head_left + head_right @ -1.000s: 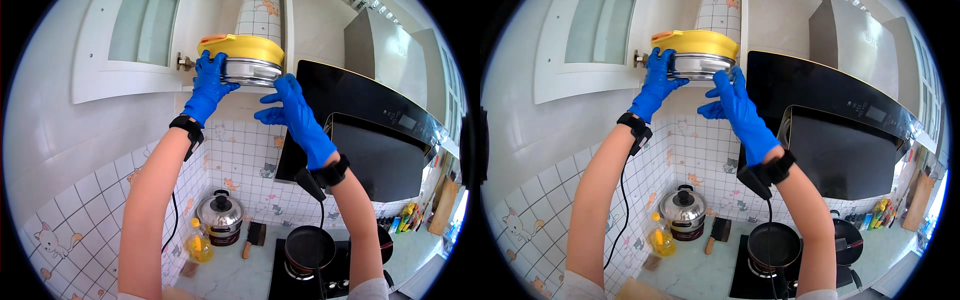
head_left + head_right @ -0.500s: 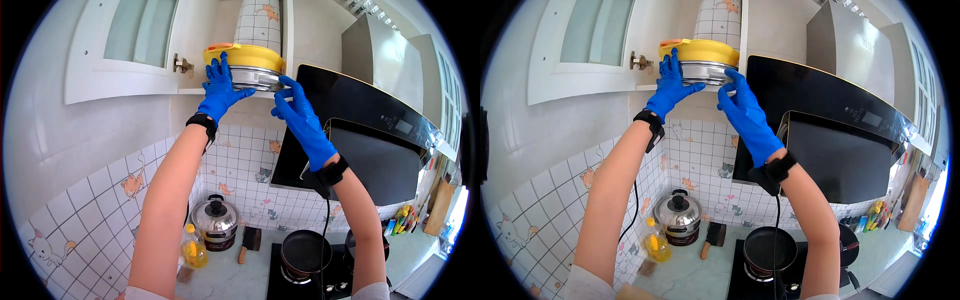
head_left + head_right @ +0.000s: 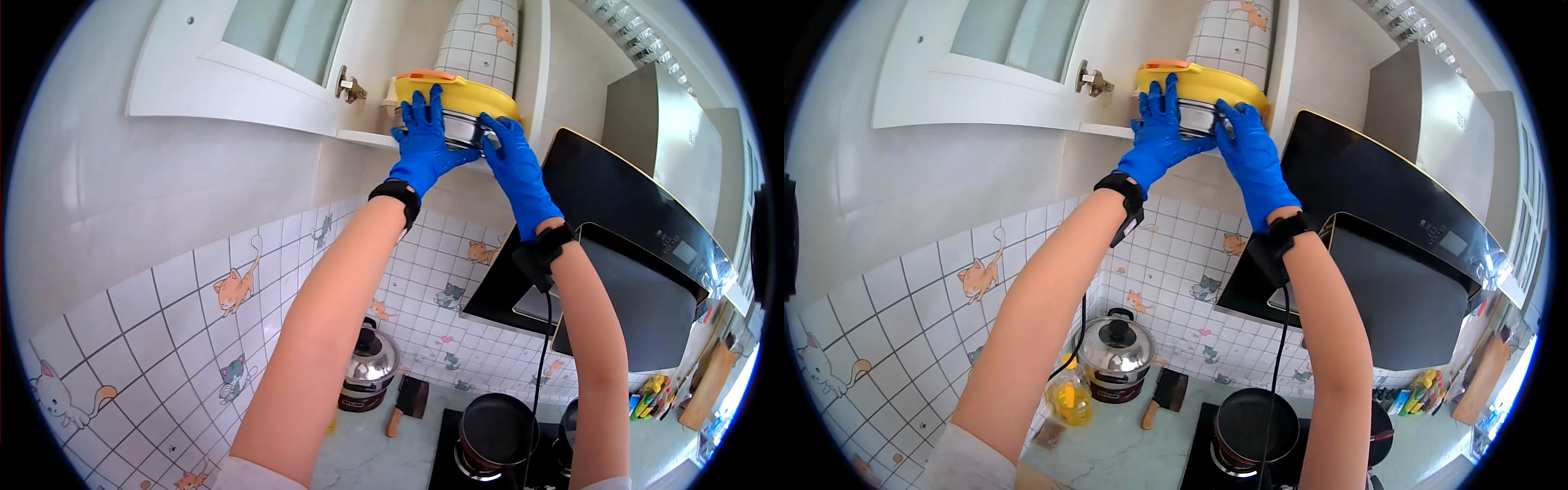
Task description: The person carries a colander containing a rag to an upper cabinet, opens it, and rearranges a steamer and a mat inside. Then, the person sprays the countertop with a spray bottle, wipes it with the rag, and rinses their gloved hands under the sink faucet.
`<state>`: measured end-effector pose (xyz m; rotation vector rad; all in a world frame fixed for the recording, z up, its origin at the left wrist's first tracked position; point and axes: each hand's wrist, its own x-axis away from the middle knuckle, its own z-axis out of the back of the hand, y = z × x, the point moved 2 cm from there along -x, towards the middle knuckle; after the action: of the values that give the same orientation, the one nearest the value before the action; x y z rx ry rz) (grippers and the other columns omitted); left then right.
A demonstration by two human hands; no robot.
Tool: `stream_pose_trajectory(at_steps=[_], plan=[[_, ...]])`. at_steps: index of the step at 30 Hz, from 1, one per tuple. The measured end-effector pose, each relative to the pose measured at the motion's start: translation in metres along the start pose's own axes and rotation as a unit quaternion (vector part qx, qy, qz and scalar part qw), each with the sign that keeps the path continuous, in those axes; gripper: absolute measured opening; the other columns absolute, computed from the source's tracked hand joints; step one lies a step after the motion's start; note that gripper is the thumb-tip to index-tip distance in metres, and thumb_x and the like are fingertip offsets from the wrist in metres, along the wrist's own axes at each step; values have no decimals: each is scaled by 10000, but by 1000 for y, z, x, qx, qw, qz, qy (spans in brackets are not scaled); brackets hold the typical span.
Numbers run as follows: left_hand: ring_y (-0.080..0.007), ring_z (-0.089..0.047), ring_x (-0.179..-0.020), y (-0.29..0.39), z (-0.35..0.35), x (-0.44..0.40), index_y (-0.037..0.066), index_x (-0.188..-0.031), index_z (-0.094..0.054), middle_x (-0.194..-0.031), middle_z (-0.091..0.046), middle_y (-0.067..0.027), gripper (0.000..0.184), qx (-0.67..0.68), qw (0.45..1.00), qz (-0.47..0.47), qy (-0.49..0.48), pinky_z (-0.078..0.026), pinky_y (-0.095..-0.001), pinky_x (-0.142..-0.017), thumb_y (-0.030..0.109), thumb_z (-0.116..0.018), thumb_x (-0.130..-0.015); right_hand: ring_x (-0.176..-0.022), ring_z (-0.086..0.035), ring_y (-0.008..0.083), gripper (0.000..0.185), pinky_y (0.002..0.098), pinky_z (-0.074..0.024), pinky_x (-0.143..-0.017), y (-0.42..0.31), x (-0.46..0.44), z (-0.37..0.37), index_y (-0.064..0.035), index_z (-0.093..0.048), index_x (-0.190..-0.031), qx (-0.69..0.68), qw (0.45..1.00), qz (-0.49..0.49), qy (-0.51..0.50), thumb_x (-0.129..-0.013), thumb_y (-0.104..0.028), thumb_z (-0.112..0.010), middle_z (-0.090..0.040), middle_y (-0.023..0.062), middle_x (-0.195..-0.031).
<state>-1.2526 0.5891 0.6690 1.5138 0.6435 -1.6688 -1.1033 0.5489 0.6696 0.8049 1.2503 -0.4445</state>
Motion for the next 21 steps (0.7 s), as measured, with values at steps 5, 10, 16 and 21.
stream_pose_trajectory(at_steps=[5, 10, 16, 21], plan=[[-422, -43, -1249, -5, 1, -3, 137, -1336, 46, -1364, -24, -225, 1214, -11, 1000, 7, -28, -166, -617, -905, 697, -610, -483, -872, -551, 242, 267, 291, -440, -766, -4, -10, -1, -97, -562, -997, 12, 999, -39, -20, -750, -184, -611, -538, 90, -977], [-425, -60, -1245, -20, -4, -12, 121, -1333, 63, -1364, -18, -227, 1168, -10, 998, -23, -57, -122, -553, -966, 717, -547, -535, -819, -577, 206, 230, 265, -453, -726, -1, -14, -7, -94, -563, -973, 1, 999, -40, -19, -753, -149, -604, -582, 66, -904], [-425, -91, -1242, -20, -3, -17, 122, -1330, 80, -1359, -40, -242, 1152, -55, 994, -5, -96, -176, -520, -969, 724, -525, -556, -740, -583, 156, 191, 236, -463, -662, 4, -12, -16, -84, -566, -954, -8, 1000, 1, 0, -764, -95, -578, -594, 64, -839], [-388, -126, -1249, -22, -3, -18, 116, -1335, 48, -1358, -45, -243, 1133, -51, 993, -6, -105, -190, -483, -980, 705, -537, -564, -871, -570, 189, 251, 264, -452, -750, 28, -10, -31, -78, -543, -1009, -202, 973, -110, -19, -763, -31, -549, -579, 68, -947]])
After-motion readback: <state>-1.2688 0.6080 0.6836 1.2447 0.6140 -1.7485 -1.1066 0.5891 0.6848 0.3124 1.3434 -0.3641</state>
